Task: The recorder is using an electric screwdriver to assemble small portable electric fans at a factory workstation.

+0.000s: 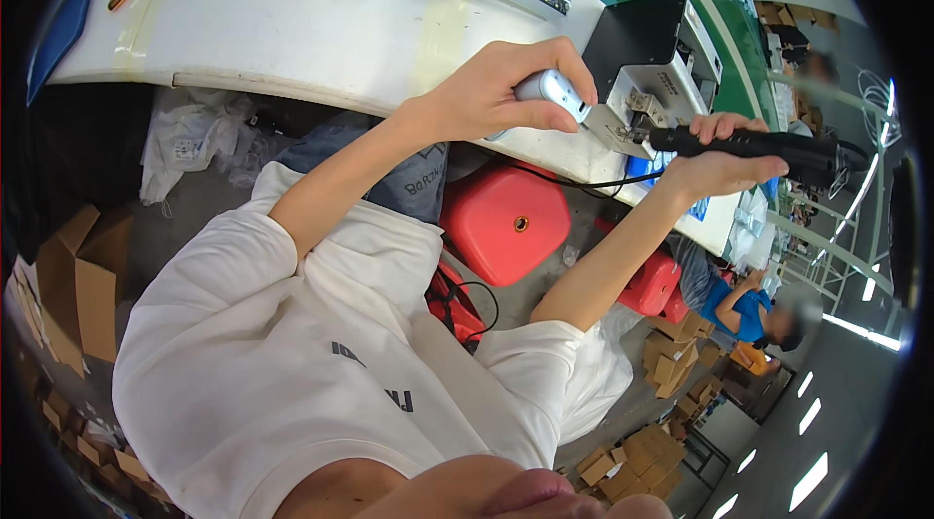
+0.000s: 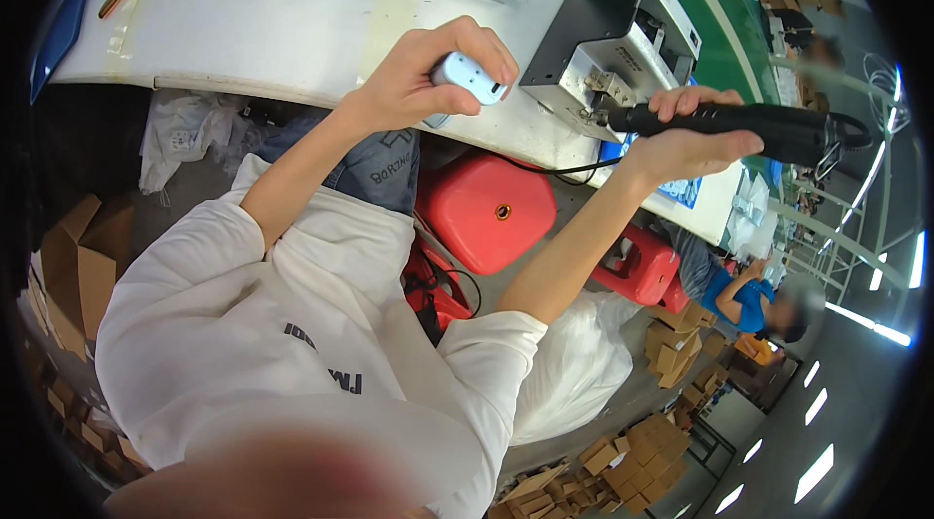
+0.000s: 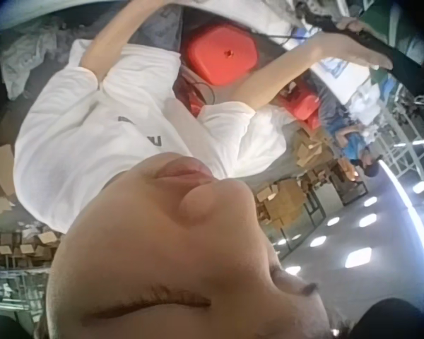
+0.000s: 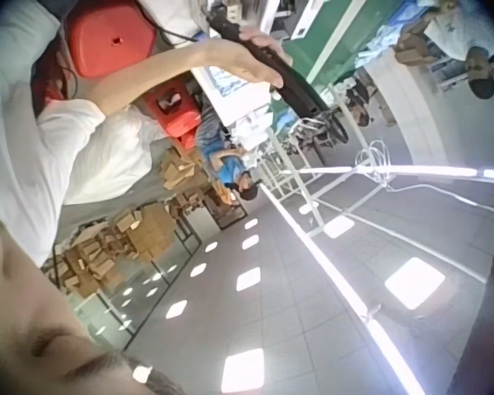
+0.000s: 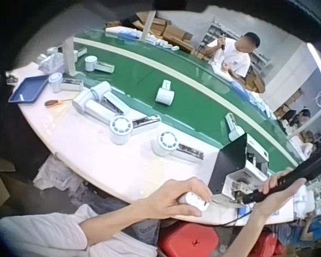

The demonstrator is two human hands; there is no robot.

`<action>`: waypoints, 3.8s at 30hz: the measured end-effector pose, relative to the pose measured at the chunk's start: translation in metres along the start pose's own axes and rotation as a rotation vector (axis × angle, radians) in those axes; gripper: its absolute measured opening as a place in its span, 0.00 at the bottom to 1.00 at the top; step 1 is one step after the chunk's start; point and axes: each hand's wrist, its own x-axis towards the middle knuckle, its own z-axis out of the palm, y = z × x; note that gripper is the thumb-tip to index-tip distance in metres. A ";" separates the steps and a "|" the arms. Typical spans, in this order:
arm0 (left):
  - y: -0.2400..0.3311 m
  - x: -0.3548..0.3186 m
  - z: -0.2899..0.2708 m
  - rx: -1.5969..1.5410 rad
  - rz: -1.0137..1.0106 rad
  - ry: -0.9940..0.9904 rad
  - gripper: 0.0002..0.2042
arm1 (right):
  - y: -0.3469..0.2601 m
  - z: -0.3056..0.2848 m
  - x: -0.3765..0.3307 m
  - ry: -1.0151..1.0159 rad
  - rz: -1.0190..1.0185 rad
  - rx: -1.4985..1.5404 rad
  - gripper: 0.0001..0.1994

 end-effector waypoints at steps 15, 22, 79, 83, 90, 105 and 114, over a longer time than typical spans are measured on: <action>0.008 -0.003 0.001 0.011 -0.082 0.001 0.18 | -0.118 0.054 -0.003 -0.690 0.015 0.799 0.41; 0.016 -0.002 0.001 -0.002 -0.174 -0.007 0.19 | -0.106 0.076 -0.015 -0.706 -0.063 0.695 0.44; -0.001 -0.002 0.011 -0.037 0.084 -0.038 0.09 | -0.001 -0.007 -0.011 -0.003 -0.007 0.109 0.38; 0.000 -0.002 0.015 -0.043 0.054 -0.057 0.10 | -0.048 -0.013 -0.012 -0.161 0.028 0.446 0.37; 0.003 -0.002 0.011 -0.017 0.048 -0.070 0.11 | -0.120 0.027 -0.017 -0.723 -0.013 0.829 0.44; -0.002 -0.002 0.013 0.030 0.088 -0.039 0.19 | -0.108 0.048 -0.020 -0.867 -0.022 0.747 0.45; -0.001 -0.002 0.014 0.006 0.064 -0.059 0.18 | -0.106 0.047 -0.021 -0.865 -0.067 0.713 0.46</action>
